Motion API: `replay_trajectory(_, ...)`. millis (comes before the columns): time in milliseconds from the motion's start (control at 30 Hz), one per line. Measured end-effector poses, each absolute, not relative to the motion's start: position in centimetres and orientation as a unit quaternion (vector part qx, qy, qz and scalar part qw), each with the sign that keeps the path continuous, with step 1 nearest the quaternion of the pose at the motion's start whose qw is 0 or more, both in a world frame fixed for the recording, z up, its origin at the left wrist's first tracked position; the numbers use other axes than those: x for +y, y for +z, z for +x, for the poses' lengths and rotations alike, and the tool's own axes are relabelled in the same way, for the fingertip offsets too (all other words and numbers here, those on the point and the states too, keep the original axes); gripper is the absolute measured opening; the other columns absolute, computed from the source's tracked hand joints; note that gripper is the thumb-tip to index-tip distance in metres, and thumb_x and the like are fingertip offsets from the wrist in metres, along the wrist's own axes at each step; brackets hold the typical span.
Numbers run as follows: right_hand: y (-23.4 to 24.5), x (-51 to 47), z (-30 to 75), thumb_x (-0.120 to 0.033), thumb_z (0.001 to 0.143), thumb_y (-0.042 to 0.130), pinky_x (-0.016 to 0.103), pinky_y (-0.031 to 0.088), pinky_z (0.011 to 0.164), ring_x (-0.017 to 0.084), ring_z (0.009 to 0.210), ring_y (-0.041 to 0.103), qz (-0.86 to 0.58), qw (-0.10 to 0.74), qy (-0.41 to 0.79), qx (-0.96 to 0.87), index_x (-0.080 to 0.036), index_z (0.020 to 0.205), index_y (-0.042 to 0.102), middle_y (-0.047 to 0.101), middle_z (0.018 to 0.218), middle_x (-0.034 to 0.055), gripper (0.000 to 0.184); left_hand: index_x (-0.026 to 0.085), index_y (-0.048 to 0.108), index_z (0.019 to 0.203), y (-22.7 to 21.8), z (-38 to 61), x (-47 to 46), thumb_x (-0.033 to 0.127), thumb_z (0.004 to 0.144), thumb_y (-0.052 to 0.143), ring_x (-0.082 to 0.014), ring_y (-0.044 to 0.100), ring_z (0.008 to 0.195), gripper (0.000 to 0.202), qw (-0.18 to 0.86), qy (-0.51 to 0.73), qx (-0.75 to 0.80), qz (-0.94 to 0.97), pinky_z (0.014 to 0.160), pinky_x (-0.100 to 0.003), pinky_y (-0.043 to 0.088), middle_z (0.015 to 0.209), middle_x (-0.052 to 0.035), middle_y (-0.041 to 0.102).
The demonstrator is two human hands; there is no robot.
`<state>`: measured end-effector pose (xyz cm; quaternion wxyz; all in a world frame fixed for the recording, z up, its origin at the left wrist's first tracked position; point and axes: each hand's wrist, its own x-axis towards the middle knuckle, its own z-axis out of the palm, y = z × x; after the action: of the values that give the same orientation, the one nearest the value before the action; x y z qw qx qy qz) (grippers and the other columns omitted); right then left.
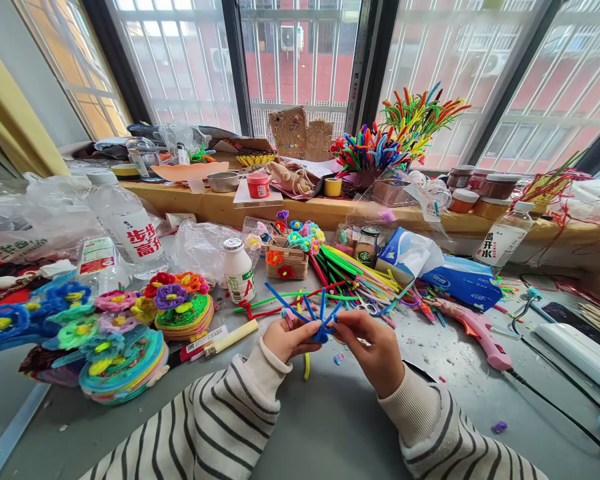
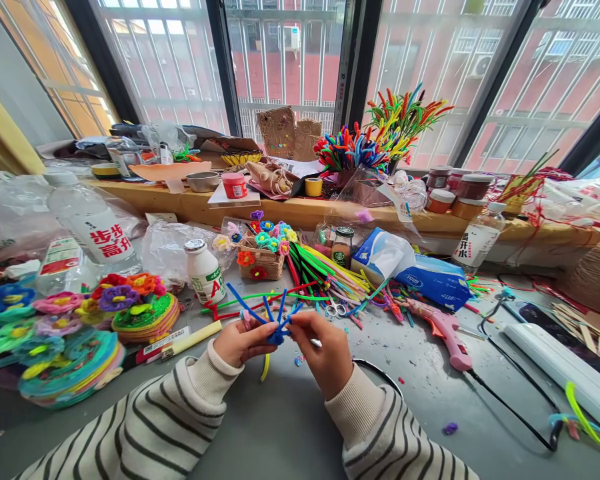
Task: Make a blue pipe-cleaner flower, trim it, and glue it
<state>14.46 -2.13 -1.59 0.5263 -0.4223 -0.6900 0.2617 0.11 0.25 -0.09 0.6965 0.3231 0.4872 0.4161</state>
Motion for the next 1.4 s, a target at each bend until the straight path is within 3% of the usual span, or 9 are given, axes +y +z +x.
replay_trajectory(200,-1.51,-1.86,14.63,-0.013,0.071,0.046,0.022,0.045,0.06,0.012,0.066,0.054,-0.398,0.493,0.139,-0.761,-0.019,0.084,0.056,0.058,0.074,0.0027,0.017,0.009,0.056,0.053,-0.31,0.15,0.29,0.021,0.037,0.07,-0.0123,0.057,0.046,0.025,0.691,0.422,0.492,0.32,0.045,-0.021,0.048,0.048,-0.0018,0.06)
replay_trajectory(433,-1.93,-1.75,14.6,-0.01,0.071,0.044,0.022,0.043,0.061,0.011,0.067,0.052,-0.378,0.456,0.076,-0.802,-0.02,0.087,0.056,0.056,0.073,0.0028,0.023,0.009,0.056,0.052,-0.34,0.04,0.34,0.022,0.036,0.071,-0.012,0.057,0.048,0.025,0.696,0.415,0.492,0.318,0.046,-0.02,0.049,0.047,-0.0014,0.06)
replay_trajectory(733,-1.79,-1.81,14.65,-0.013,0.073,0.044,0.022,0.043,0.064,0.012,0.072,0.054,-0.396,0.457,0.089,-0.791,-0.019,0.09,0.055,0.059,0.079,0.0039,0.021,0.009,0.056,0.052,-0.23,0.04,0.19,0.019,0.039,0.07,-0.0109,0.056,0.046,0.021,0.695,0.426,0.487,0.314,0.047,-0.02,0.048,0.046,-0.0001,0.059)
replay_trajectory(867,-1.62,-1.91,14.74,-0.015,0.072,0.046,0.022,0.043,0.061,0.012,0.066,0.055,-0.408,0.466,0.101,-0.778,-0.019,0.081,0.057,0.061,0.072,0.0019,0.015,0.009,0.055,0.053,-0.39,-0.02,0.37,0.02,0.039,0.07,-0.0115,0.056,0.046,0.023,0.691,0.419,0.494,0.321,0.047,-0.021,0.048,0.046,-0.001,0.059)
replay_trajectory(1167,-1.75,-2.09,14.72,-0.013,0.074,0.042,0.023,0.043,0.06,0.013,0.068,0.054,-0.381,0.424,0.034,-0.821,-0.017,0.081,0.058,0.06,0.073,0.0054,0.018,0.009,0.056,0.05,-0.3,0.12,0.25,0.021,0.033,0.071,-0.0115,0.056,0.049,0.025,0.686,0.418,0.492,0.336,0.049,-0.022,0.048,0.047,-0.0005,0.058)
replay_trajectory(1400,-1.7,-1.77,14.78,-0.015,0.074,0.044,0.023,0.043,0.064,0.013,0.071,0.053,-0.396,0.455,0.108,-0.79,-0.021,0.09,0.055,0.058,0.076,0.0032,0.02,0.01,0.06,0.056,-0.57,-0.13,0.49,0.018,0.033,0.071,-0.0127,0.057,0.053,0.027,0.71,0.408,0.471,0.328,0.049,-0.022,0.047,0.052,-0.0007,0.061)
